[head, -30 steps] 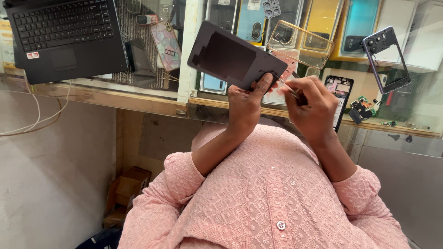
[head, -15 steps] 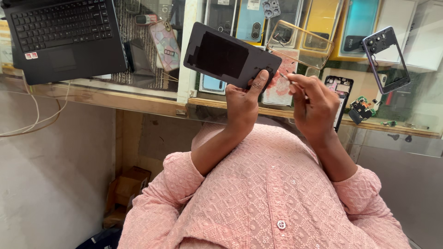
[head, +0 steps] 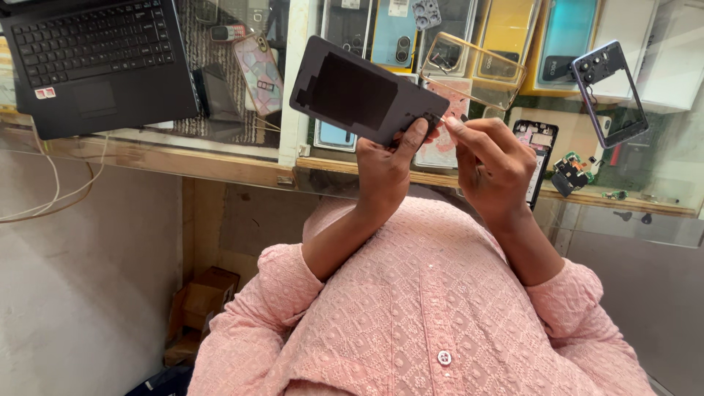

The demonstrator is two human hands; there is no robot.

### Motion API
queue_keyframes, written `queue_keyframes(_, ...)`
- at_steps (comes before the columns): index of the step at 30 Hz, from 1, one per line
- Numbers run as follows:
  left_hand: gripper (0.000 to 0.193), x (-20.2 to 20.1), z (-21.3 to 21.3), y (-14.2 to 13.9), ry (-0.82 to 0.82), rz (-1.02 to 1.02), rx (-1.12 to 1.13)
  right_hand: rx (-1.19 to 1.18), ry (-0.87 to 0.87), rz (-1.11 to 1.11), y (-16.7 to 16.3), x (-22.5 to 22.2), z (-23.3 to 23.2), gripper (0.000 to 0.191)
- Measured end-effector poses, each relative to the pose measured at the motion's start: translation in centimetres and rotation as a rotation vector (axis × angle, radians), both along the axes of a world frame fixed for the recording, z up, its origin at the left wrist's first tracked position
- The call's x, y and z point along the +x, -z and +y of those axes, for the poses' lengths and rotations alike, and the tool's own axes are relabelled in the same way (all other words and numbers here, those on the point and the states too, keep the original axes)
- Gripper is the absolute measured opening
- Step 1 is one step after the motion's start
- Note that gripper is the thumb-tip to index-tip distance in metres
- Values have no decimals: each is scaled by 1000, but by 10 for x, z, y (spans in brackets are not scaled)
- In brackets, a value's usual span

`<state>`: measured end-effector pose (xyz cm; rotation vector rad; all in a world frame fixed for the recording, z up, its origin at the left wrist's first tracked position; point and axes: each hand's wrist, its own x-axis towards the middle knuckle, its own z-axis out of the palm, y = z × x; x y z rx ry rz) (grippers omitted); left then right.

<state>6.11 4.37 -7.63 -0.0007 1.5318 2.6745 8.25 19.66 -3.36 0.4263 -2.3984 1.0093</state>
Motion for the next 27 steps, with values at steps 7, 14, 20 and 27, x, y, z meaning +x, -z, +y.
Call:
queue_keyframes(7, 16, 2, -1, 3, -31, -9, -10, -112, -102, -93, 5, -3, 1, 22)
queue_keyframes(14, 14, 2, -3, 5, -23, -62, -21, -142, -167, -209, 6, -9, 10, 19)
queue_keyframes(20, 15, 1, -5, 11, 4, -46, -23, -107, -269, -347, 1, -20, 24, 17)
queue_keyframes(27, 14, -3, -6, 7, -5, -42, -69, -19, -227, -213, -8, -23, 17, 19)
